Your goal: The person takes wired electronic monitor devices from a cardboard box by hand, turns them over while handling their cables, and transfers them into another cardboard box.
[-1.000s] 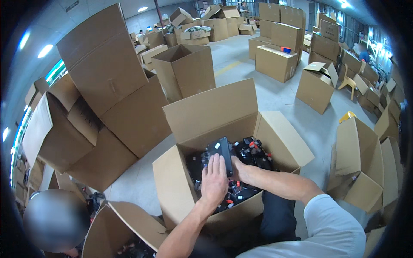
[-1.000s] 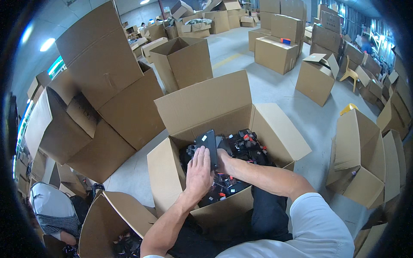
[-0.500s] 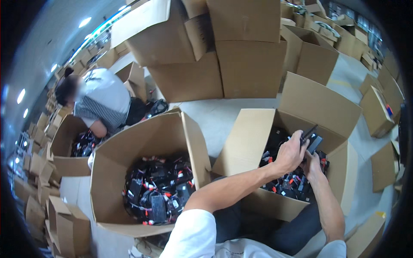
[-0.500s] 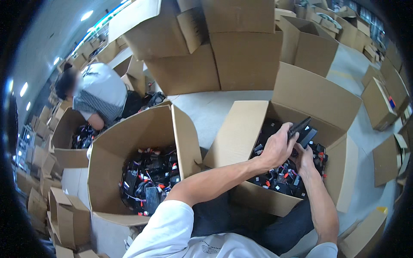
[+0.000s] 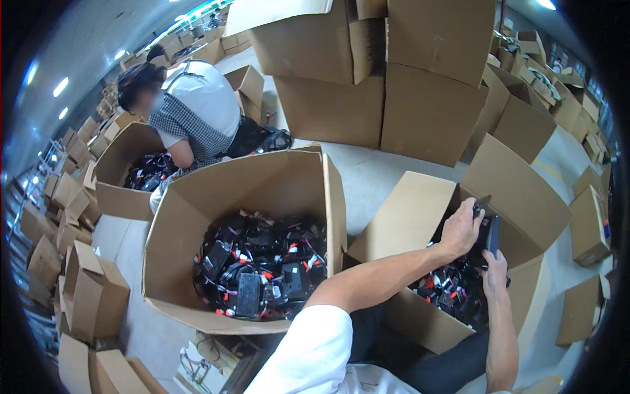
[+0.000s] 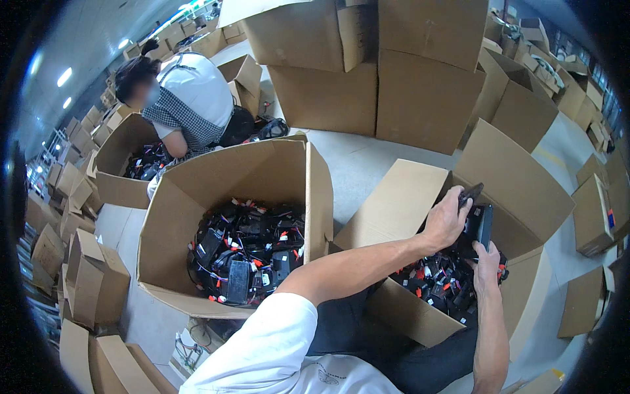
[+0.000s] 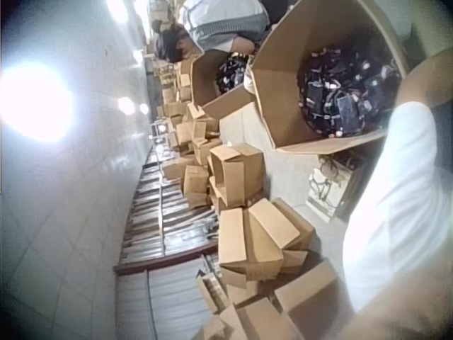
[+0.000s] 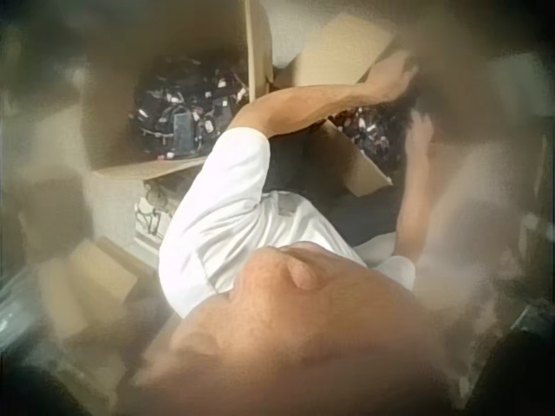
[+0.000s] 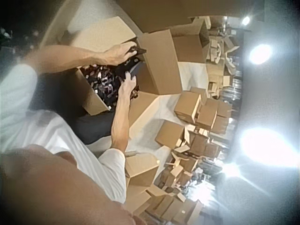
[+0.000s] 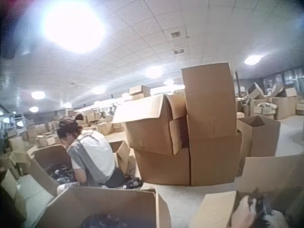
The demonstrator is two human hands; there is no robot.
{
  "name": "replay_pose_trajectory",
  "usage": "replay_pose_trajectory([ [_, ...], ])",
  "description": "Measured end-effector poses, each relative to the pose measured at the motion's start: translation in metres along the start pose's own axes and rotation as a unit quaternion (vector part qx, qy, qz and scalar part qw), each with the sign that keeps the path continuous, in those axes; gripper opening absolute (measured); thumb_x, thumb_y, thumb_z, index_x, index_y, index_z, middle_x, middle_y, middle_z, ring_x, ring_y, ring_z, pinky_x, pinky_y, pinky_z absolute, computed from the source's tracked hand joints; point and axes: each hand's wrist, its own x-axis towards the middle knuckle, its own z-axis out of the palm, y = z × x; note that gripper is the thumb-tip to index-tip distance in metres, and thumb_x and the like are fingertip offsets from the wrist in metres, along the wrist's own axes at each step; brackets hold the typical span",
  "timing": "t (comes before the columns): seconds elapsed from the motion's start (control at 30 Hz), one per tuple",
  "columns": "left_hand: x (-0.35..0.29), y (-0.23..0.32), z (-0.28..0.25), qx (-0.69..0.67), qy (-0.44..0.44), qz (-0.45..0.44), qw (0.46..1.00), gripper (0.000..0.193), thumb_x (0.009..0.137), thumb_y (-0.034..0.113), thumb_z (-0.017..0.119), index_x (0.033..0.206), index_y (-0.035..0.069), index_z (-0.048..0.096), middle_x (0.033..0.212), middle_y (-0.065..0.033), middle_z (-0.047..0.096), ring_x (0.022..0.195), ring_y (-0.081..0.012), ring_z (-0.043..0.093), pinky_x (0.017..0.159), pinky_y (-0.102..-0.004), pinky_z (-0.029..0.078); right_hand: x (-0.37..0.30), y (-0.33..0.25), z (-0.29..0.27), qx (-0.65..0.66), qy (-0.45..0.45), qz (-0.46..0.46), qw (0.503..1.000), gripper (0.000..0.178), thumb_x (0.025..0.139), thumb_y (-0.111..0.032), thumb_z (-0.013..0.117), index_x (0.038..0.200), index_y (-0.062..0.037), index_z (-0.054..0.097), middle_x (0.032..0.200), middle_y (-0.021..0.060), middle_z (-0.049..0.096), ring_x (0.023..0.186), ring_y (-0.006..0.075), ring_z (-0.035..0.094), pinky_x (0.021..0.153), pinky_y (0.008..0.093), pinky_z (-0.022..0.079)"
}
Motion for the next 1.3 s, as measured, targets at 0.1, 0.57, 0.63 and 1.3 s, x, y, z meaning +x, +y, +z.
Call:
replay_pose_trajectory([
  [0.1, -0.001, 0.005, -0.006, -0.002, -0.024, -0.01, 1.0, 0.044, 0.122, 0.031, 0.068, 0.151, 0.0, 0.059, 0.13, -0.0325, 0.077, 0.116, -0.0575, 0.077, 0.098, -0.066, 0.062, -0.007, -0.004, 0.003, -0.01, 0.007, 0.007, 1.0, 0.022, 0.112, -0.02, 0.076, 0.132, -0.0108, 0.073, 0.118, 0.0036, 0.079, 0.109, 0.0191, 0.078, 0.097, 0.0517, 0.066],
  [0.57, 0.002, 0.016, -0.012, 0.006, -0.099, -0.027, 0.995, 0.038, 0.122, 0.032, 0.067, 0.141, 0.0, 0.058, 0.131, -0.03, 0.074, 0.118, -0.056, 0.076, 0.098, -0.0651, 0.062, 0.002, -0.005, -0.001, -0.032, 0.033, 0.021, 0.999, 0.017, 0.11, -0.026, 0.079, 0.122, -0.0148, 0.073, 0.111, 0.0001, 0.077, 0.102, 0.0165, 0.076, 0.086, 0.0422, 0.062],
  [0.63, 0.003, 0.017, -0.012, 0.003, -0.107, -0.037, 0.994, 0.038, 0.122, 0.032, 0.067, 0.14, 0.0, 0.057, 0.131, -0.0298, 0.074, 0.119, -0.0559, 0.075, 0.098, -0.065, 0.062, 0.002, -0.007, 0.0, -0.032, 0.031, 0.021, 0.999, 0.017, 0.11, -0.026, 0.079, 0.122, -0.0142, 0.074, 0.111, 0.0003, 0.077, 0.103, 0.0167, 0.076, 0.086, 0.0426, 0.062],
  [1.3, -0.004, 0.015, -0.008, 0.013, -0.086, -0.005, 0.996, 0.038, 0.123, 0.035, 0.067, 0.135, 0.0, 0.059, 0.128, -0.028, 0.075, 0.118, -0.0547, 0.076, 0.097, -0.0642, 0.061, 0.002, -0.002, -0.009, -0.031, 0.02, 0.017, 0.999, 0.016, 0.112, -0.024, 0.079, 0.121, -0.0121, 0.074, 0.108, 0.0006, 0.075, 0.101, 0.0167, 0.076, 0.086, 0.0431, 0.066],
])
